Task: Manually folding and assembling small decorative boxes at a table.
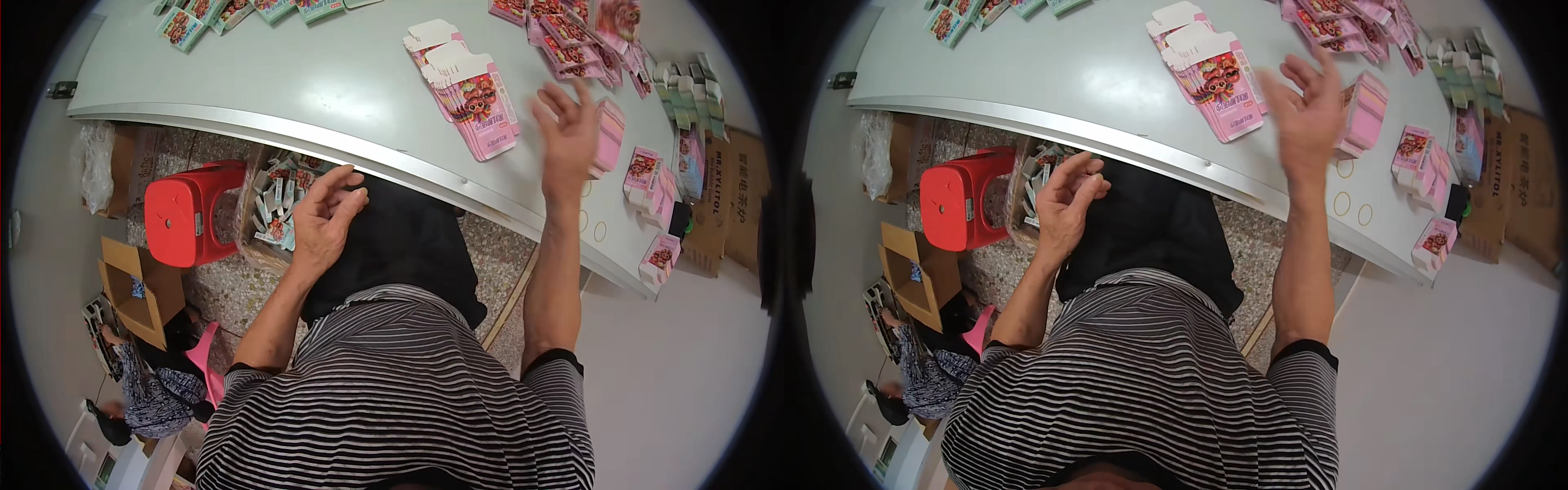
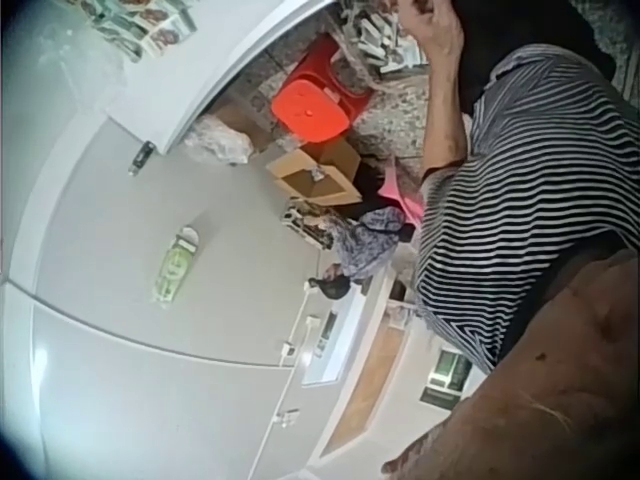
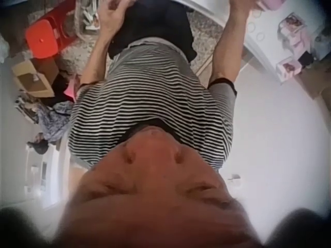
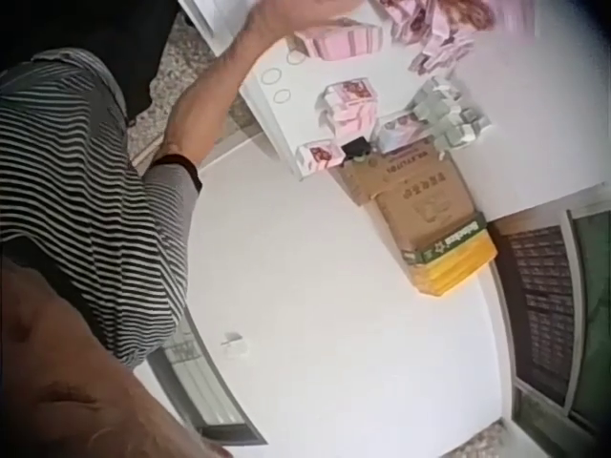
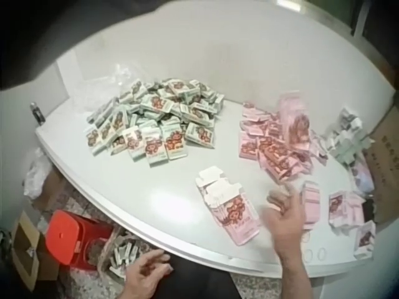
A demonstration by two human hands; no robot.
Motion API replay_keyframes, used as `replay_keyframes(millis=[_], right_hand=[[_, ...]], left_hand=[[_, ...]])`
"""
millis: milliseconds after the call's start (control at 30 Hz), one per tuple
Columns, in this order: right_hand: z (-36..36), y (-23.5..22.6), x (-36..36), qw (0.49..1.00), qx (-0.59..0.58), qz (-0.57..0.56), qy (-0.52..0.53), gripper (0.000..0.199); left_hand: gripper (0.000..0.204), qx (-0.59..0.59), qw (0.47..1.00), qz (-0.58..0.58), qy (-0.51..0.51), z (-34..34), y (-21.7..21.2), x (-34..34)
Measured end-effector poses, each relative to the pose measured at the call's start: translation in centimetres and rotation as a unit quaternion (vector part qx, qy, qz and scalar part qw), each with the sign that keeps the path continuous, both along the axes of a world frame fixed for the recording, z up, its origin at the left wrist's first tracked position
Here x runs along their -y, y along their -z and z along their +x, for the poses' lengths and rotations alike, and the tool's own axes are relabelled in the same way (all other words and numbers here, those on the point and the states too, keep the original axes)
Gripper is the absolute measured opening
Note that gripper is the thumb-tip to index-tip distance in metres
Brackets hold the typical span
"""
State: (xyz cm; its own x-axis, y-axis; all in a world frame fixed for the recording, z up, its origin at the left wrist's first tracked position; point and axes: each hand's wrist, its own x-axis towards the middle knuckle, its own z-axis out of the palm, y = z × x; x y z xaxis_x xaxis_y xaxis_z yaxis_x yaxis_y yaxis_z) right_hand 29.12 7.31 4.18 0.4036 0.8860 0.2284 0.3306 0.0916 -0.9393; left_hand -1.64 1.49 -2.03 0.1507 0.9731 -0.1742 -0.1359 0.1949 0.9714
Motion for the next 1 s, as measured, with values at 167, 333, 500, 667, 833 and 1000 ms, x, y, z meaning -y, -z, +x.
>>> replay_keyframes(millis=[167,333,500,667,833,1000], right_hand=[[-2.6,1.8,-1.4,0.948,0.287,-0.131,-0.047,0.095],[-2.9,2.1,-1.8,0.944,0.281,-0.168,-0.038,0.096],[-4.6,0.5,1.2,0.985,0.159,-0.055,-0.044,0.097],[-9.6,0.3,6.4,0.952,-0.166,-0.099,-0.24,0.107],[-12.5,2.3,9.1,0.926,-0.294,-0.09,-0.22,0.088],[-12.6,4.9,9.3,0.931,-0.322,-0.084,-0.151,0.055]], left_hand=[[0.034,0.006,0.999,-0.034,0.016,0.9,0.3,0.2],[0.031,-0.006,0.999,-0.04,0.036,1.5,0.4,0.5],[0.059,0.048,0.998,-0.017,0.038,1.6,-0.9,-0.7],[0.109,0.191,0.969,0.063,0.144,3.3,-3.5,-3.5],[0.068,0.054,0.979,-0.071,0.184,3.0,-4.2,-3.4],[0.072,0.056,0.996,-0.05,0.056,4.4,-2.2,-0.6]])
